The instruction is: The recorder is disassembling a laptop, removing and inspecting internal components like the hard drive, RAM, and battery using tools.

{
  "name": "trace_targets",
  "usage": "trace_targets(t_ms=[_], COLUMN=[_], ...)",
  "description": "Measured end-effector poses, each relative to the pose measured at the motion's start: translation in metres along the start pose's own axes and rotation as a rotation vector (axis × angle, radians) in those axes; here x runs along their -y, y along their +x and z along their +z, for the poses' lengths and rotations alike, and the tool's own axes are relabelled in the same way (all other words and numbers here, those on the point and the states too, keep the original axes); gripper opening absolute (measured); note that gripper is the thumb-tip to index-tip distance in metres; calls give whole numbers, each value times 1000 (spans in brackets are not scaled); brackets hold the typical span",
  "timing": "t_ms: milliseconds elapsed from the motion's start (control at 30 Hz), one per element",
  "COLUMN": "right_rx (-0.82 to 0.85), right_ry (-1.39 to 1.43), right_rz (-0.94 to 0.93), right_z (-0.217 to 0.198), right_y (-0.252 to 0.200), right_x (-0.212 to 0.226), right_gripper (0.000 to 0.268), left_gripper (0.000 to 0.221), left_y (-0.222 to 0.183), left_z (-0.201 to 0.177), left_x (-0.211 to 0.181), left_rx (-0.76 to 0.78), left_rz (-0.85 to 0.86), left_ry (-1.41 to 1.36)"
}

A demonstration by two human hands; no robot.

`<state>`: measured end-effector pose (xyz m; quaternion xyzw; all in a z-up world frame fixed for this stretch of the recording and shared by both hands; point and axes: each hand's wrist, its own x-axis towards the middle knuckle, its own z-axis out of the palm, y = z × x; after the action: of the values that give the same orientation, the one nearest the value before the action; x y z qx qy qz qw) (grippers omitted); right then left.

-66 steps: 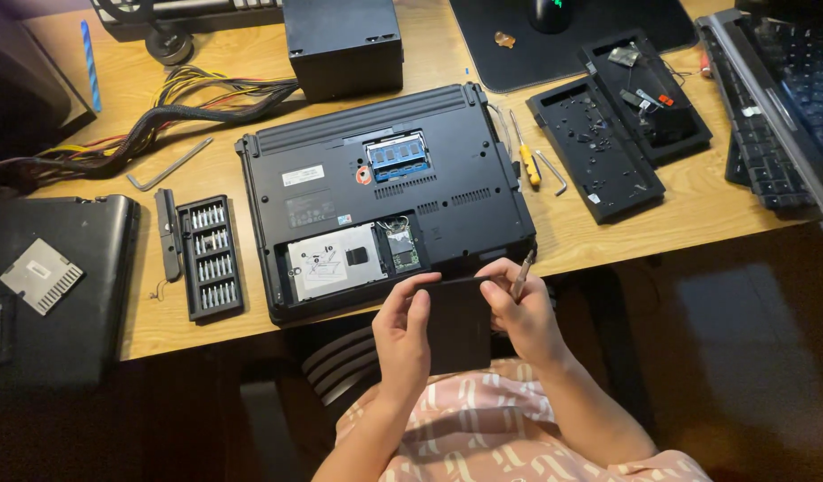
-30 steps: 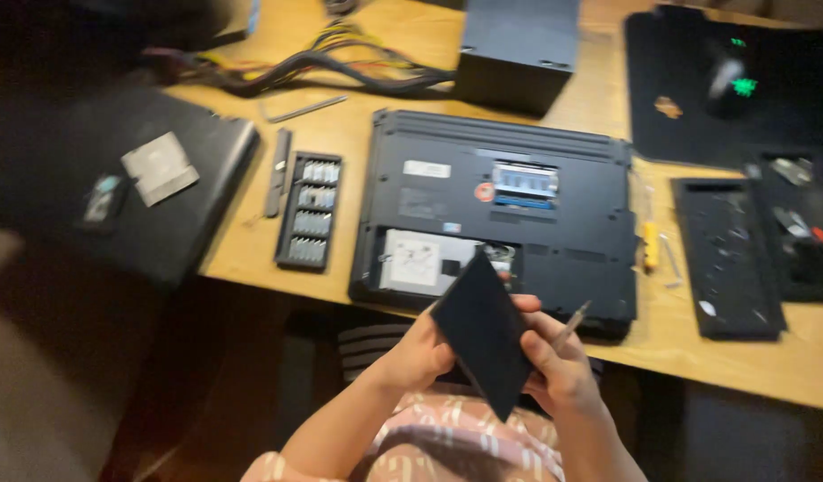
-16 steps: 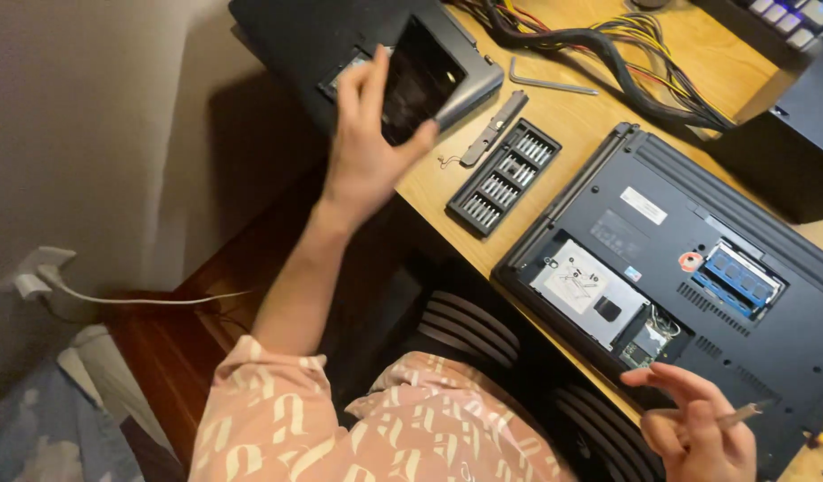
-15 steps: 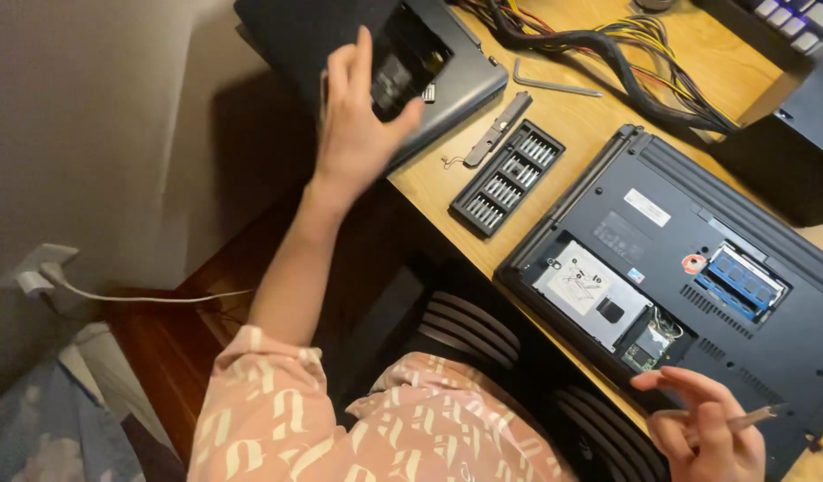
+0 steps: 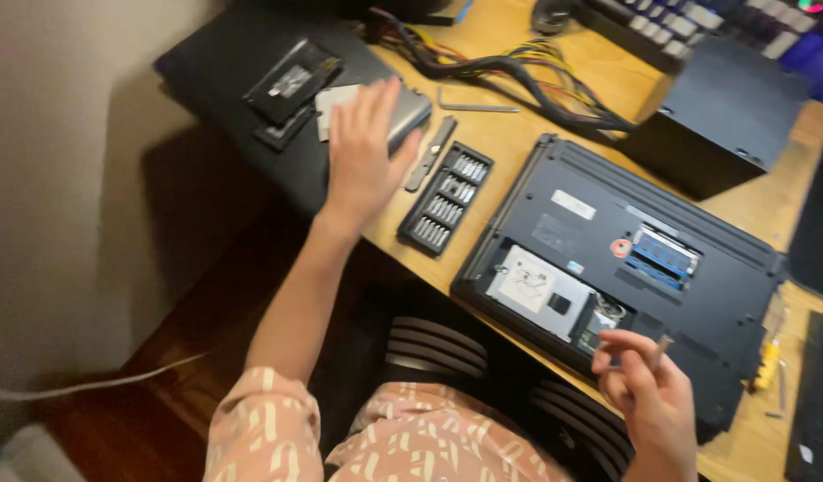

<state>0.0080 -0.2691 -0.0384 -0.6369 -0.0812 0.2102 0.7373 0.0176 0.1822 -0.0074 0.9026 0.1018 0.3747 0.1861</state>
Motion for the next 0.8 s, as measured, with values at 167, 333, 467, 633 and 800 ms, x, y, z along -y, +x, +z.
trace_targets(t_ms=[167,333,467,633,800], right_rx=[-79,-135,-258,-248,-200], right_ry=[-137,-71,-87,48,22], right_rz=[-6,-198,-191,-220,-359], right_z=[9,-4,-9,-9,-8], right_y=[0,-24,-38,-50,-56], right_x=[2,-5,-2,-2,-9], right_gripper=[42,62,44,45,40], left_gripper=[49,38,35,35,36], left_y=[-58,-91,-101,-103,-100], left_z=[20,34,43,43,46], left_x=[-136,-193,-205,-205,-197], left_rx=[191,393,485,500,519], left_rz=[248,495,594,664,673], left_ry=[-358,-566,-541,-455,-428])
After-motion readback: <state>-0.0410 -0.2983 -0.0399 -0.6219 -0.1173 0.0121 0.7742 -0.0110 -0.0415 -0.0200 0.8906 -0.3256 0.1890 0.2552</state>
